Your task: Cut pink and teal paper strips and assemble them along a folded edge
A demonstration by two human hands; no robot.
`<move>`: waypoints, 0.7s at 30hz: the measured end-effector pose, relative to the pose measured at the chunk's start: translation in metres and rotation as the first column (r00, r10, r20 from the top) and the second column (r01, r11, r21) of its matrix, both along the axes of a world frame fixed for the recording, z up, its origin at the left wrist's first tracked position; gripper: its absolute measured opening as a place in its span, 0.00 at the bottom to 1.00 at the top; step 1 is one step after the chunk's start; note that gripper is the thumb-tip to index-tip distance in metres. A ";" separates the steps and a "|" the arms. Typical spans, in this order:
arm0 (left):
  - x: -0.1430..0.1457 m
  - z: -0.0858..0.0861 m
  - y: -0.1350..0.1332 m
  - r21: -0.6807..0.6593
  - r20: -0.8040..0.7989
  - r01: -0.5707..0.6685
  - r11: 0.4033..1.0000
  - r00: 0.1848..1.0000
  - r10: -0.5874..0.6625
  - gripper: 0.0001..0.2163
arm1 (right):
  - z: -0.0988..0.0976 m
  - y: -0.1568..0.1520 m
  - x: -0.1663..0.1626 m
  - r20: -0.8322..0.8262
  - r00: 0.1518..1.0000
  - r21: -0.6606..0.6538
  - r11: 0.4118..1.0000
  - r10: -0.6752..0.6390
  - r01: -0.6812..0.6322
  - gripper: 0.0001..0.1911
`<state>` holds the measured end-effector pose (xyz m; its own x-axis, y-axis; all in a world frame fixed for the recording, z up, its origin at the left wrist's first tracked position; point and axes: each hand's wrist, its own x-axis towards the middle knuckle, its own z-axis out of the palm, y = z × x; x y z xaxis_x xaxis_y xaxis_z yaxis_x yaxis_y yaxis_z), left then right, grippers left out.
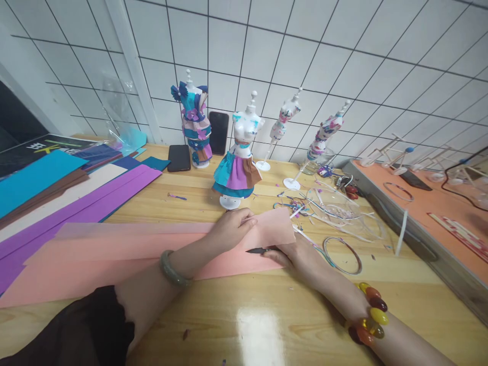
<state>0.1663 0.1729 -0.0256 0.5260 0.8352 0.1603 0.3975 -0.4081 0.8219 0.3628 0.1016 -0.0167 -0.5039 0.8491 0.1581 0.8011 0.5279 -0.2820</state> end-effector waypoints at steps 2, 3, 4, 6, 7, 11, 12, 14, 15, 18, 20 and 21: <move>0.000 0.000 0.000 0.007 0.000 -0.002 1.000 1.000 0.002 0.09 | -0.001 0.000 0.001 0.005 1.000 0.013 1.000 0.000 0.000 0.16; 0.000 0.000 0.000 0.006 -0.003 -0.005 1.000 1.000 0.005 0.09 | -0.002 0.000 0.001 0.010 1.000 0.018 1.000 -0.004 0.004 0.16; 0.000 0.000 0.000 0.003 -0.005 -0.007 1.000 1.000 0.007 0.09 | -0.003 0.000 0.001 0.016 1.000 0.022 1.000 -0.010 0.010 0.17; 0.000 0.001 0.000 -0.003 -0.006 -0.008 1.000 1.000 0.008 0.09 | -0.004 0.000 0.002 0.030 0.999 0.021 1.000 -0.021 0.021 0.17; 0.000 0.001 0.000 -0.004 -0.006 -0.007 1.000 1.000 0.007 0.09 | -0.004 0.000 0.002 0.033 0.999 0.018 1.000 -0.024 0.024 0.16; 0.000 0.000 0.000 0.003 -0.005 -0.008 1.000 1.000 0.008 0.09 | -0.004 0.000 0.003 0.026 0.999 0.009 1.000 -0.019 0.019 0.17; 0.000 0.000 0.000 0.004 -0.003 -0.005 1.000 1.000 0.005 0.09 | -0.003 0.000 0.003 0.020 1.000 0.007 1.000 -0.014 0.014 0.17; 0.000 -0.001 0.000 0.003 0.008 0.000 1.000 1.000 0.000 0.09 | -0.002 0.000 0.003 0.007 1.000 -0.001 1.000 -0.004 0.004 0.17; 0.000 -0.002 0.000 0.001 0.013 0.000 1.000 1.000 0.000 0.09 | -0.001 0.000 0.003 0.001 1.000 -0.006 1.000 -0.001 0.001 0.16; 0.000 -0.004 0.001 0.003 0.008 -0.013 1.000 1.000 0.013 0.09 | 0.000 0.000 0.002 -0.004 1.000 -0.020 1.000 -0.003 0.003 0.14; 0.000 -0.005 0.001 0.012 -0.011 -0.020 1.000 1.000 0.020 0.10 | 0.001 0.000 0.001 -0.008 1.000 -0.016 1.000 0.000 0.000 0.13; 0.000 -0.005 0.002 0.015 -0.014 -0.021 1.000 1.000 0.021 0.10 | 0.001 0.000 0.001 -0.012 1.000 -0.007 1.000 0.003 -0.003 0.13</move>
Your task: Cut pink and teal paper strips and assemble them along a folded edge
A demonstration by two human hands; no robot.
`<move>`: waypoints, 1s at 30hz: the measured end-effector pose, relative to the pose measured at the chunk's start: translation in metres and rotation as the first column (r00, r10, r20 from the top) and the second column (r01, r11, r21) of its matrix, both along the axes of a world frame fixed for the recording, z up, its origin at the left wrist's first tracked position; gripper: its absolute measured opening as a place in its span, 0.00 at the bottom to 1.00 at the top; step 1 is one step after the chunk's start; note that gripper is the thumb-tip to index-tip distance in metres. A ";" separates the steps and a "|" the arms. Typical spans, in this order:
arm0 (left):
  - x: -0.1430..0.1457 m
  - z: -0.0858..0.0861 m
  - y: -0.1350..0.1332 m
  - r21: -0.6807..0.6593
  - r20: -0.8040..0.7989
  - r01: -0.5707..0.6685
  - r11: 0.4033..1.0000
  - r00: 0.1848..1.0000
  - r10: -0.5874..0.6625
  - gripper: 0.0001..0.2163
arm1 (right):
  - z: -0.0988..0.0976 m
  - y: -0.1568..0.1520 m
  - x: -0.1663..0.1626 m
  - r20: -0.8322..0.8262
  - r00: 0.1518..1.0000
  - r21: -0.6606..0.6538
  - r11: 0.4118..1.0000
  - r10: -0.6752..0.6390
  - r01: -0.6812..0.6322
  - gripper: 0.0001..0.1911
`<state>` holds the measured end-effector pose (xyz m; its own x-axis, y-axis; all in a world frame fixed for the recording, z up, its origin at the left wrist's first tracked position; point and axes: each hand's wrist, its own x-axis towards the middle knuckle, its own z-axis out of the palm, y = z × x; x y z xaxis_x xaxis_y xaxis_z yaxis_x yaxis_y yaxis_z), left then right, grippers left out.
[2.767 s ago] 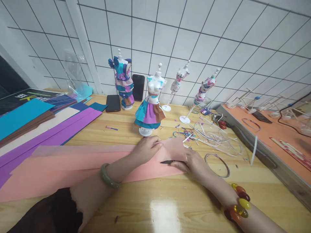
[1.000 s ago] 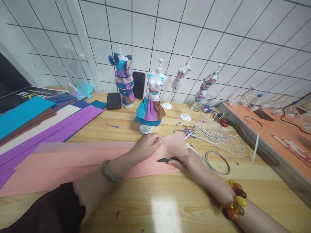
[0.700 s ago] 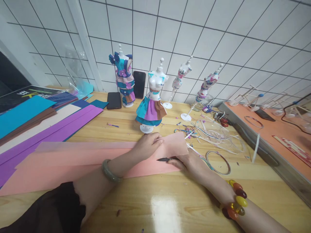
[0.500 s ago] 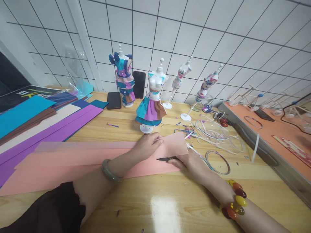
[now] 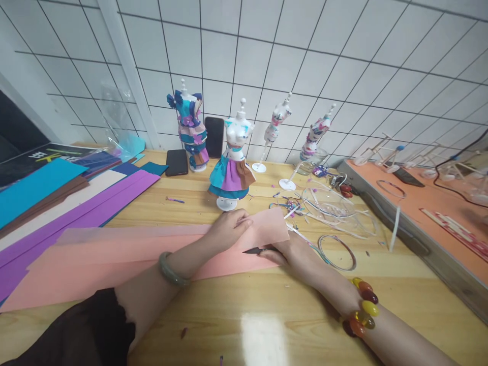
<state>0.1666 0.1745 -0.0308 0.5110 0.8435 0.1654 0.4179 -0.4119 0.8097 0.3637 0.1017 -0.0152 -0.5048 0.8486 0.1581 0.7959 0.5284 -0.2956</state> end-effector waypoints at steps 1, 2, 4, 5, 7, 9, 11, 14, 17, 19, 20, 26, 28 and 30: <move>0.000 0.000 0.000 0.002 0.001 -0.001 1.000 1.000 0.001 0.10 | 0.000 0.000 0.000 -0.003 1.000 0.007 1.000 0.004 -0.004 0.13; 0.001 0.000 0.000 0.005 0.005 -0.004 1.000 1.000 0.004 0.10 | 0.001 0.000 0.000 -0.004 1.000 0.010 1.000 0.011 -0.011 0.13; 0.001 0.000 -0.002 0.017 0.013 -0.014 1.000 1.000 0.014 0.10 | 0.002 -0.001 -0.001 -0.002 1.000 0.014 1.000 0.022 -0.022 0.12; 0.002 0.001 -0.003 0.027 0.012 -0.021 0.999 1.000 0.021 0.10 | 0.002 -0.002 -0.001 -0.003 1.000 0.017 1.000 0.024 -0.024 0.12; 0.003 0.003 -0.007 0.052 -0.006 -0.034 0.998 0.999 0.035 0.11 | 0.003 -0.003 0.000 -0.007 1.000 0.023 1.000 0.017 -0.017 0.12; 0.003 0.006 -0.012 0.084 -0.026 -0.051 0.995 0.998 0.053 0.11 | 0.004 -0.006 0.000 -0.017 1.000 0.022 1.000 0.004 -0.003 0.12; 0.004 0.009 -0.018 0.126 -0.047 -0.074 0.989 0.996 0.081 0.11 | 0.005 -0.008 0.001 -0.027 1.000 0.018 1.000 0.004 -0.003 0.11; 0.007 0.013 -0.024 0.202 -0.084 -0.118 0.972 0.987 0.137 0.10 | 0.007 -0.012 0.001 -0.040 0.999 0.036 0.999 0.020 -0.019 0.10; 0.010 0.014 -0.028 0.276 -0.127 -0.148 0.950 0.974 0.188 0.10 | 0.006 -0.013 0.002 -0.045 0.999 0.056 0.998 0.024 -0.022 0.09; 0.011 0.014 -0.029 0.319 -0.150 -0.153 0.935 0.966 0.209 0.11 | 0.004 -0.012 0.003 -0.051 0.998 0.064 0.998 0.029 -0.025 0.10; 0.011 0.013 -0.030 0.337 -0.159 -0.154 0.929 0.963 0.218 0.11 | 0.002 -0.012 0.003 -0.056 0.998 0.065 0.997 0.032 -0.028 0.10; 0.012 0.005 -0.026 0.387 -0.190 -0.154 0.909 0.951 0.242 0.11 | -0.003 -0.010 0.005 -0.090 0.995 0.050 0.998 0.036 -0.032 0.14; 0.013 0.003 -0.024 0.394 -0.196 -0.152 0.906 0.950 0.245 0.11 | -0.002 -0.011 0.006 -0.099 0.994 0.043 0.999 0.035 -0.031 0.14; 0.013 0.003 -0.023 0.399 -0.199 -0.150 0.904 0.949 0.246 0.11 | -0.001 -0.011 0.006 -0.108 0.993 0.040 0.999 0.035 -0.031 0.15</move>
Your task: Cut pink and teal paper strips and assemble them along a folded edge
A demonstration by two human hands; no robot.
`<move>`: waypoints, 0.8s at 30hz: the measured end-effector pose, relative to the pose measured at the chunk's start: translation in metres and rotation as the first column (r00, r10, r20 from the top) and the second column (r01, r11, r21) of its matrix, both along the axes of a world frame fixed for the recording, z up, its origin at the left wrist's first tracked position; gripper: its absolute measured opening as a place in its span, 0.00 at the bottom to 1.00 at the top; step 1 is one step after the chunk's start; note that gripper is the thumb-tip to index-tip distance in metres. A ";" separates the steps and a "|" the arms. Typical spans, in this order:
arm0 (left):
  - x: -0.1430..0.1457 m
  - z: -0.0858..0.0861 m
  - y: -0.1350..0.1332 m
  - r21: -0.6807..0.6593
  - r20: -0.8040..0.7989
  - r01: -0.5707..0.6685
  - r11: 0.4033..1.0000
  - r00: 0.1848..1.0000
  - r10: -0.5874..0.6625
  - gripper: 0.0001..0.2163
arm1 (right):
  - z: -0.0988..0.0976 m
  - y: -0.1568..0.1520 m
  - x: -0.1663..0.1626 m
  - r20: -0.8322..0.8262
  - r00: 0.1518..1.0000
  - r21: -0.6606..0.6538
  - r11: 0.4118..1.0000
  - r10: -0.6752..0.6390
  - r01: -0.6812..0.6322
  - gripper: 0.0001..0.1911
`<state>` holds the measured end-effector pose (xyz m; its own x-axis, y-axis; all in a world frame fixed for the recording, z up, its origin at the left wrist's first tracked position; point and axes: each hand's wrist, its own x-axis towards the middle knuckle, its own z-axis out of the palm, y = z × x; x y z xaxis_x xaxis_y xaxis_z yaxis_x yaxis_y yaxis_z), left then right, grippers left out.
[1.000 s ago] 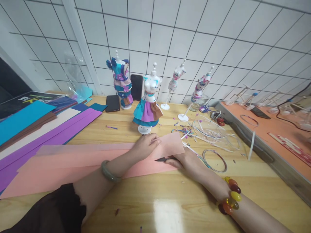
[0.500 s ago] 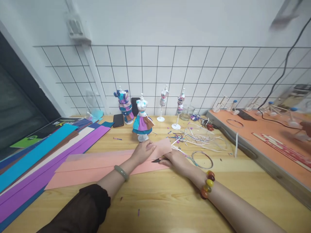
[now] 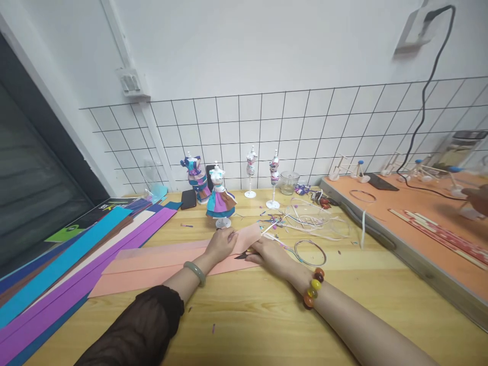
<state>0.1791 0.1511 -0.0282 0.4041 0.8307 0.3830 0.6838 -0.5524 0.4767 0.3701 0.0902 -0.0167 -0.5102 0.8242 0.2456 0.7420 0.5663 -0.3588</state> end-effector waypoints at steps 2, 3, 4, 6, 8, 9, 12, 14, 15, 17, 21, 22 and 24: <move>0.000 0.000 0.001 0.003 0.000 0.002 1.000 1.000 -0.002 0.11 | 0.000 -0.001 0.001 -0.010 1.000 -0.002 1.000 0.004 -0.004 0.15; 0.000 -0.001 0.001 0.003 0.002 0.002 1.000 1.000 -0.002 0.11 | 0.000 -0.001 0.002 -0.015 1.000 -0.002 1.000 0.008 -0.008 0.14; 0.000 -0.001 0.001 0.001 0.006 0.001 1.000 1.000 -0.001 0.11 | 0.000 -0.001 0.003 -0.020 1.000 -0.002 1.000 0.013 -0.013 0.14; 0.000 -0.002 0.002 -0.008 0.020 -0.003 1.000 1.000 0.004 0.12 | -0.001 -0.002 0.005 -0.030 0.999 -0.001 1.000 0.022 -0.022 0.13; -0.001 -0.002 0.002 -0.023 0.038 -0.007 1.000 0.999 0.008 0.12 | 0.000 -0.002 0.005 -0.038 0.999 0.002 1.000 0.029 -0.029 0.12; -0.001 -0.001 0.002 -0.033 0.050 -0.006 0.999 0.999 0.008 0.12 | 0.000 -0.002 0.006 -0.041 0.999 0.004 0.999 0.032 -0.032 0.12; -0.001 0.000 0.002 -0.072 0.090 0.010 0.997 0.996 -0.004 0.12 | 0.002 -0.003 0.006 -0.048 0.998 0.011 0.999 0.050 -0.049 0.11; -0.002 0.000 0.002 -0.102 0.121 0.022 0.995 0.993 -0.010 0.12 | 0.004 -0.004 0.005 -0.052 0.997 0.014 0.999 0.050 -0.050 0.11; -0.003 0.000 0.003 -0.117 0.137 0.025 0.993 0.991 -0.009 0.12 | 0.004 -0.004 0.005 -0.053 0.998 0.014 0.999 0.046 -0.046 0.11; -0.004 -0.001 0.004 -0.148 0.166 0.032 0.989 0.986 -0.007 0.12 | 0.005 -0.005 0.005 -0.046 0.998 0.014 0.999 0.031 -0.030 0.12; -0.008 -0.003 0.009 -0.208 0.209 0.058 0.976 0.978 -0.014 0.13 | 0.006 -0.004 0.003 0.019 1.000 0.023 1.000 0.001 -0.002 0.12; -0.009 -0.004 0.010 -0.223 0.215 0.070 0.972 0.976 -0.021 0.13 | 0.007 -0.004 0.002 0.042 0.999 0.020 1.000 -0.006 0.005 0.11; -0.011 -0.003 0.013 -0.254 0.219 0.100 0.962 0.975 -0.044 0.13 | 0.010 -0.002 0.000 0.082 0.997 0.007 1.000 -0.009 0.008 0.11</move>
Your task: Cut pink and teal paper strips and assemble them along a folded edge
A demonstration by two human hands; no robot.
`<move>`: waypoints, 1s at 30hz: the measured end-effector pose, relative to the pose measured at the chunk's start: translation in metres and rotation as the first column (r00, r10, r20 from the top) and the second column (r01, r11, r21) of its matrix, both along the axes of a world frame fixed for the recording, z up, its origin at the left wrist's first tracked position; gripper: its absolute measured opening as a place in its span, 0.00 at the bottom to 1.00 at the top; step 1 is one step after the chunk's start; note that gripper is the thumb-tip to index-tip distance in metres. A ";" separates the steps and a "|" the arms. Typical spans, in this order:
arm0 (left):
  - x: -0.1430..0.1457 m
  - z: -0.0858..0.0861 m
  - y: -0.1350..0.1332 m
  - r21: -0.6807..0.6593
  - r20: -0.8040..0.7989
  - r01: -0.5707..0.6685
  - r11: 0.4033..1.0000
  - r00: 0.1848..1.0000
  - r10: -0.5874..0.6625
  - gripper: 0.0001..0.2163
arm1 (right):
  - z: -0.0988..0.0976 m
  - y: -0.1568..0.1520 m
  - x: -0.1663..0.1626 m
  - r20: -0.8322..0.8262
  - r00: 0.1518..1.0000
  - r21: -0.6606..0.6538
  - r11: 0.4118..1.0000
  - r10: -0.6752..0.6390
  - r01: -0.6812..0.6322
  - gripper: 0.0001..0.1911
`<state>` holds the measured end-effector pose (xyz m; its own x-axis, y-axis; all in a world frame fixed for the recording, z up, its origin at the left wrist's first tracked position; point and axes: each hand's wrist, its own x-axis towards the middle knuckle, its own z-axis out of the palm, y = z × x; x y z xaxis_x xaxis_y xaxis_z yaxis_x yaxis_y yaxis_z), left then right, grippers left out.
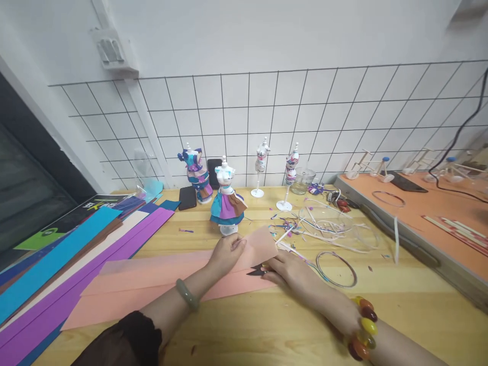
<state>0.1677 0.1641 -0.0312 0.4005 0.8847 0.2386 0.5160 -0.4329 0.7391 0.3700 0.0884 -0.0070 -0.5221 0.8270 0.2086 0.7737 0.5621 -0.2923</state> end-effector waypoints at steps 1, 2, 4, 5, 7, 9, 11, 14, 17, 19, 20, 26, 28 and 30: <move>-0.001 0.001 0.001 -0.015 -0.003 0.018 1.000 1.000 -0.018 0.12 | 0.001 0.001 -0.001 0.020 1.000 -0.008 1.000 0.000 0.000 0.11; -0.002 0.002 0.003 -0.029 -0.008 0.037 0.999 0.999 -0.037 0.12 | 0.002 0.003 -0.002 0.041 0.999 -0.017 1.000 0.001 -0.001 0.11; -0.005 0.005 0.005 -0.054 -0.018 0.071 0.996 0.997 -0.072 0.11 | 0.005 0.005 -0.004 0.080 0.997 -0.038 0.999 0.002 0.001 0.12; -0.006 0.007 0.006 -0.066 -0.023 0.087 0.994 0.996 -0.089 0.11 | 0.006 0.007 -0.006 0.096 0.995 -0.052 0.999 0.001 0.004 0.12; -0.008 0.010 0.008 -0.088 -0.031 0.116 0.989 0.992 -0.119 0.09 | 0.008 0.009 -0.008 0.116 0.993 -0.083 0.997 0.008 0.002 0.12; -0.011 0.012 0.010 -0.111 -0.035 0.135 0.985 0.990 -0.140 0.08 | 0.009 0.010 -0.010 0.116 0.993 -0.103 0.995 0.017 -0.005 0.12; -0.012 0.012 0.011 -0.131 -0.030 0.143 0.981 0.988 -0.148 0.08 | 0.008 0.012 -0.012 0.107 0.994 -0.103 0.995 0.025 -0.014 0.13; -0.014 0.010 0.013 -0.166 -0.007 0.143 0.976 0.989 -0.146 0.08 | 0.005 0.014 -0.014 0.119 0.992 -0.097 0.995 0.036 -0.025 0.14; -0.015 0.007 0.014 -0.191 0.031 0.154 0.969 0.988 -0.151 0.09 | 0.003 0.017 -0.018 0.160 0.987 -0.129 0.992 0.032 -0.012 0.15; -0.015 0.004 0.014 -0.191 0.057 0.162 0.968 0.986 -0.154 0.09 | 0.003 0.019 -0.022 0.169 0.985 -0.151 0.988 0.044 -0.018 0.16; -0.015 0.004 0.014 -0.189 0.064 0.161 0.969 0.986 -0.152 0.09 | 0.004 0.020 -0.023 0.162 0.985 -0.157 0.987 0.053 -0.028 0.16; -0.017 0.002 0.015 -0.167 0.066 0.175 0.970 0.984 -0.166 0.09 | 0.002 0.022 -0.025 0.106 0.993 -0.171 0.984 0.059 -0.040 0.14; -0.017 0.002 0.015 -0.163 0.070 0.179 0.970 0.983 -0.169 0.08 | -0.001 0.022 -0.023 0.110 0.992 -0.168 0.985 0.065 -0.045 0.14; -0.018 0.002 0.015 -0.165 0.075 0.179 0.970 0.983 -0.169 0.08 | -0.003 0.023 -0.022 0.109 0.991 -0.162 0.985 0.071 -0.053 0.16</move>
<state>0.1501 0.1791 -0.0294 0.5416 0.8323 0.1181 0.3968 -0.3769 0.8369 0.3481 0.1109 -0.0100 -0.5862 0.8100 0.0134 0.7721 0.5636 -0.2937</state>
